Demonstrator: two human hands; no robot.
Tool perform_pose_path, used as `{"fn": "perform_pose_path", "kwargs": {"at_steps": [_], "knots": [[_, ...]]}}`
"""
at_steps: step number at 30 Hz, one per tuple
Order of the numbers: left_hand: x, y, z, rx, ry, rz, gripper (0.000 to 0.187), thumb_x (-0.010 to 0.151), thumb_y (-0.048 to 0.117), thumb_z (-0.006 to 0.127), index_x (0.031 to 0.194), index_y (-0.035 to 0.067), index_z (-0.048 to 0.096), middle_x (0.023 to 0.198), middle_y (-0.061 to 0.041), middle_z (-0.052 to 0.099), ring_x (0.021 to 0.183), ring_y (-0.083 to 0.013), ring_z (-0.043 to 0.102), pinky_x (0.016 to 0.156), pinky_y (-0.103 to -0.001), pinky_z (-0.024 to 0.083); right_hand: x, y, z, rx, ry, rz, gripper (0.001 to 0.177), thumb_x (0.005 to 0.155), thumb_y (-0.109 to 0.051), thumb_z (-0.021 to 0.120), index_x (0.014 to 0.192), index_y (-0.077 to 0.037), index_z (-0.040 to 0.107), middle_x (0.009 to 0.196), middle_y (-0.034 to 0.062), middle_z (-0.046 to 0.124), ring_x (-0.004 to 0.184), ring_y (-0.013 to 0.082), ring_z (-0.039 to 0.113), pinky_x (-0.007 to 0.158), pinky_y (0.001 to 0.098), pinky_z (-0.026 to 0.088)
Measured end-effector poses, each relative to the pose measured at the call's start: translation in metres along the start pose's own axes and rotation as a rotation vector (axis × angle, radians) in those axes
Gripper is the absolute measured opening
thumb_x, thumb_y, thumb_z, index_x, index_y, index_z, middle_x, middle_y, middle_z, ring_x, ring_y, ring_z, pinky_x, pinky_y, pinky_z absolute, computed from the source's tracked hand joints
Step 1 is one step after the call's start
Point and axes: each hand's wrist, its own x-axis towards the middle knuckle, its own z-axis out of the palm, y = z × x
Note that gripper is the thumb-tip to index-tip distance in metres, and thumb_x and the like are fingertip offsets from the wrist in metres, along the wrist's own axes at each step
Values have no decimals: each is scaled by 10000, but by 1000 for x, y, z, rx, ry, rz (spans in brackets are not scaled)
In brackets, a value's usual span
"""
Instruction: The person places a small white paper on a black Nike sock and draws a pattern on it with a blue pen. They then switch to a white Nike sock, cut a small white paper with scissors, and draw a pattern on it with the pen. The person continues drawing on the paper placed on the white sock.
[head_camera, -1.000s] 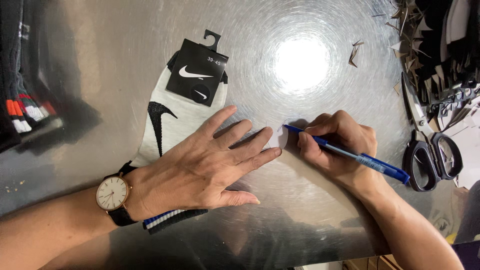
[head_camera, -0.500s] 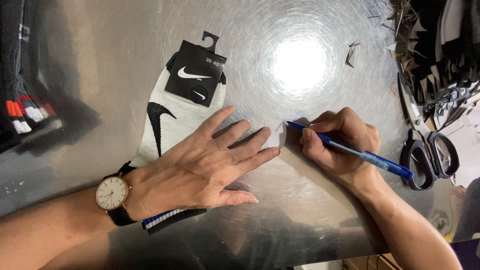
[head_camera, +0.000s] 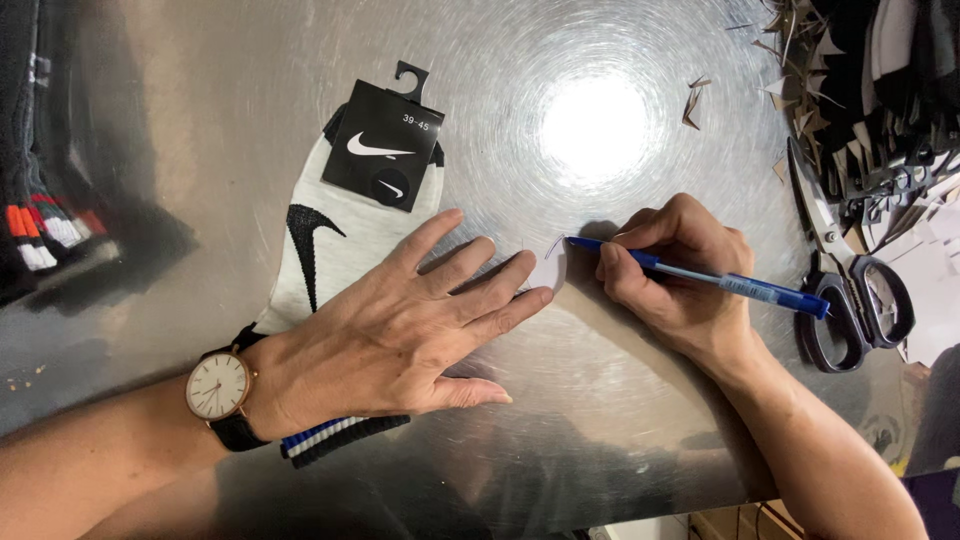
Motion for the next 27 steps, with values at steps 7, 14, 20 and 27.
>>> {"fn": "perform_pose_path", "kwargs": {"at_steps": [7, 14, 20, 27], "knots": [[1, -1, 1, -1, -14, 1, 880, 830, 614, 695, 1468, 41, 499, 1455, -173, 541, 1329, -333, 477, 1178, -628, 280, 0, -1, 0, -71, 2, 8, 177, 966, -65, 730, 921, 7, 575, 839, 122, 731, 717, 92, 687, 605, 220, 554], [1, 0, 1, -2, -19, -14, 892, 816, 618, 702, 1470, 45, 501, 1461, -162, 544, 1330, -329, 481, 1187, -627, 278, 1, 1, -2, -50, -25, 7, 175, 967, -73, 723, 908, -11, 571, 781, 95, 714, 668, 78, 680, 562, 208, 543], [2, 0, 1, -2, -14, -14, 891, 817, 623, 700, 1467, 47, 504, 1458, -167, 546, 1326, -336, 483, 1183, -629, 276, 1, 1, -3, -99, -31, -12, 175, 950, -62, 717, 889, -16, 560, 750, 82, 693, 627, 78, 650, 526, 209, 507], [1, 0, 0, 0, -20, -13, 891, 824, 622, 692, 1472, 41, 499, 1463, -170, 543, 1330, -334, 482, 1190, -629, 271, 0, 1, -3, -50, -47, 5, 169, 964, -54, 707, 898, -21, 555, 717, 65, 674, 625, 63, 643, 518, 203, 496]]}}
